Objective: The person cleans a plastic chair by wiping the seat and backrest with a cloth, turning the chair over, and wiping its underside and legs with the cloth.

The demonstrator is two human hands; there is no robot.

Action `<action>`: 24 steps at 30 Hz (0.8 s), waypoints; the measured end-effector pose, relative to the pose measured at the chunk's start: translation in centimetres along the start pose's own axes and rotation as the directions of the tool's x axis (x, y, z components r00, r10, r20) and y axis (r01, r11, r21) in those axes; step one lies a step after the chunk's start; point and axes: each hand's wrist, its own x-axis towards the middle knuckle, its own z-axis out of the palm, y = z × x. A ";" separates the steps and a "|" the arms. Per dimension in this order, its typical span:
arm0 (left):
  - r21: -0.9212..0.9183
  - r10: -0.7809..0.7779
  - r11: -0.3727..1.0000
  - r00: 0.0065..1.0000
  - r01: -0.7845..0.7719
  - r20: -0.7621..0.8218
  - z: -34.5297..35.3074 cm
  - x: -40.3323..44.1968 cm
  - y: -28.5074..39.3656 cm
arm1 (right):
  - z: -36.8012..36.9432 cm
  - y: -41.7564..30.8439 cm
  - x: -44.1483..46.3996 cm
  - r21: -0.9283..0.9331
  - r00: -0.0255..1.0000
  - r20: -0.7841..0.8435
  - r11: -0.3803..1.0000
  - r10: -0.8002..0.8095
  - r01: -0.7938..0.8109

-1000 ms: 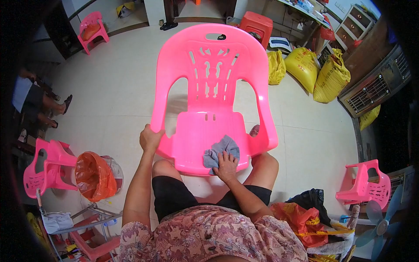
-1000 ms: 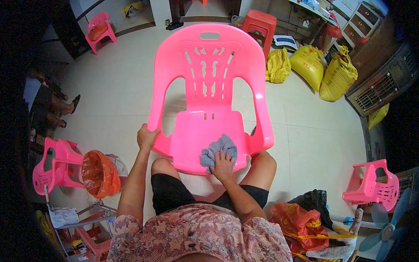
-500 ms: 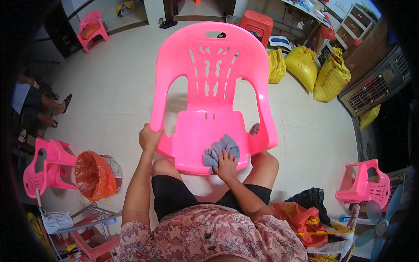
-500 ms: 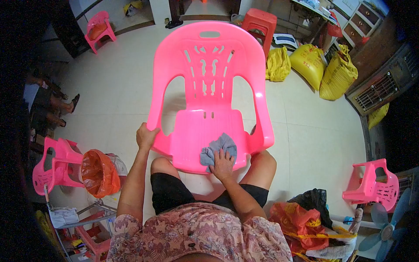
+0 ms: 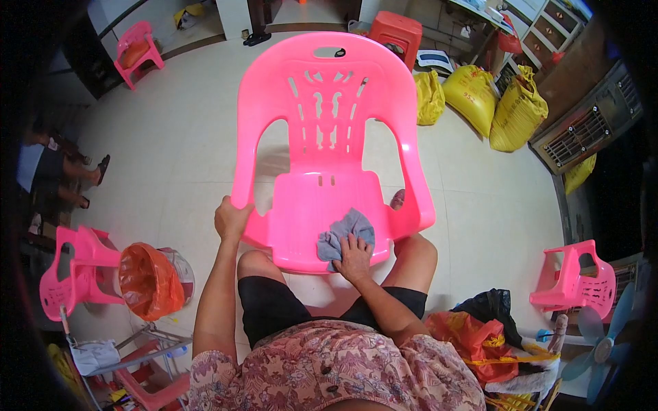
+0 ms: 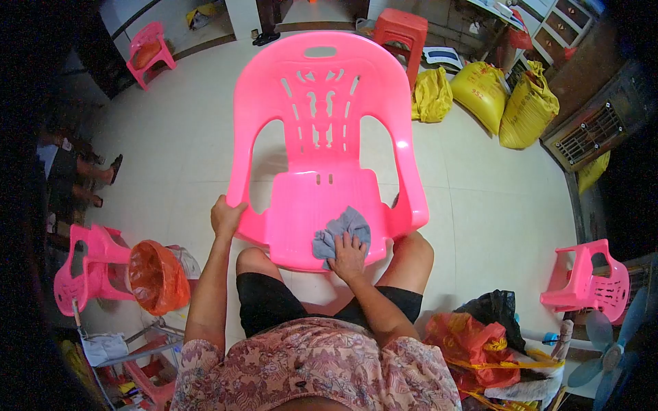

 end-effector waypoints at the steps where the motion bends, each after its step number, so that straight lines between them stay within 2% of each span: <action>1: 0.001 0.003 1.000 1.000 -0.003 0.001 0.0 0.0 0.0 | 0.1 0.0 0.0 -0.007 1.000 -0.001 1.000 -0.001 0.001; 24: 0.003 -0.007 1.000 1.000 0.007 0.010 0.4 0.3 -0.4 | 0.7 0.3 0.0 -0.016 0.998 -0.063 1.000 -0.028 0.027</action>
